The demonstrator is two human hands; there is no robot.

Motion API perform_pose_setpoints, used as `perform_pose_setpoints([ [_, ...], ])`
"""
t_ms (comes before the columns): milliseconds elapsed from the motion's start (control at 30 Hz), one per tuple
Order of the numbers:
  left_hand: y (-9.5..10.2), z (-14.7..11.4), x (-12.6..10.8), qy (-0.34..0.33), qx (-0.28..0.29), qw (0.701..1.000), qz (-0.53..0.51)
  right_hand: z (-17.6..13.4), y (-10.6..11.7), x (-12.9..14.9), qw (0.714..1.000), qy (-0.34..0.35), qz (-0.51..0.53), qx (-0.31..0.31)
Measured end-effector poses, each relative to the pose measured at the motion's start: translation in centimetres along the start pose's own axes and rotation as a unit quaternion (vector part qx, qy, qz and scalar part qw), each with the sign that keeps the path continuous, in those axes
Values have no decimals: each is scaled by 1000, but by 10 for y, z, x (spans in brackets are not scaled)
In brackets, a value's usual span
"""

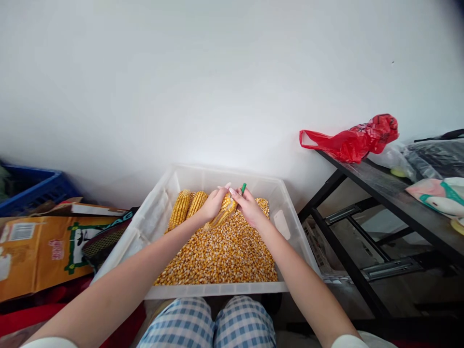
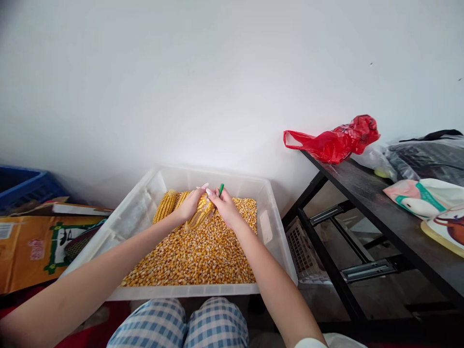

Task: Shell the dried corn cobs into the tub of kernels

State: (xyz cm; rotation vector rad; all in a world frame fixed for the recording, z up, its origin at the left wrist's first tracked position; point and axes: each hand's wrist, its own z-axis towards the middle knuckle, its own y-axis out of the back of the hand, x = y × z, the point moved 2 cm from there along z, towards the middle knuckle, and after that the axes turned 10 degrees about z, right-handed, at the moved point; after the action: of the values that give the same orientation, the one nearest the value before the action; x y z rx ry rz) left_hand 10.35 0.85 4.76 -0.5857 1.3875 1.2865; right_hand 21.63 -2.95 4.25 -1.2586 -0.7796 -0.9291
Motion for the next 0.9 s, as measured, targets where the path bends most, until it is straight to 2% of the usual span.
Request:
perform_pose_setpoints([
  [233,-1,3,9,-46,-1,999,17,1,-2,-3,999,10,-28,23],
  [367,-5,4,14,-62,32,998,-2,-2,-6,0,992,43,-107,58],
  [533,-9,5,23,-46,58,997,-30,-8,-2,5,951,89,-288,71],
  [633,-11,5,27,-41,60,997,-23,-9,0,8,931,95,-343,79],
  [733,-12,6,26,-34,68,996,-39,-7,3,11,929,97,-348,85],
  [833,-11,6,22,-19,89,994,-54,-4,6,13,941,112,-305,90],
  [900,-8,7,19,-29,77,996,-38,-2,7,14,950,108,-281,83],
])
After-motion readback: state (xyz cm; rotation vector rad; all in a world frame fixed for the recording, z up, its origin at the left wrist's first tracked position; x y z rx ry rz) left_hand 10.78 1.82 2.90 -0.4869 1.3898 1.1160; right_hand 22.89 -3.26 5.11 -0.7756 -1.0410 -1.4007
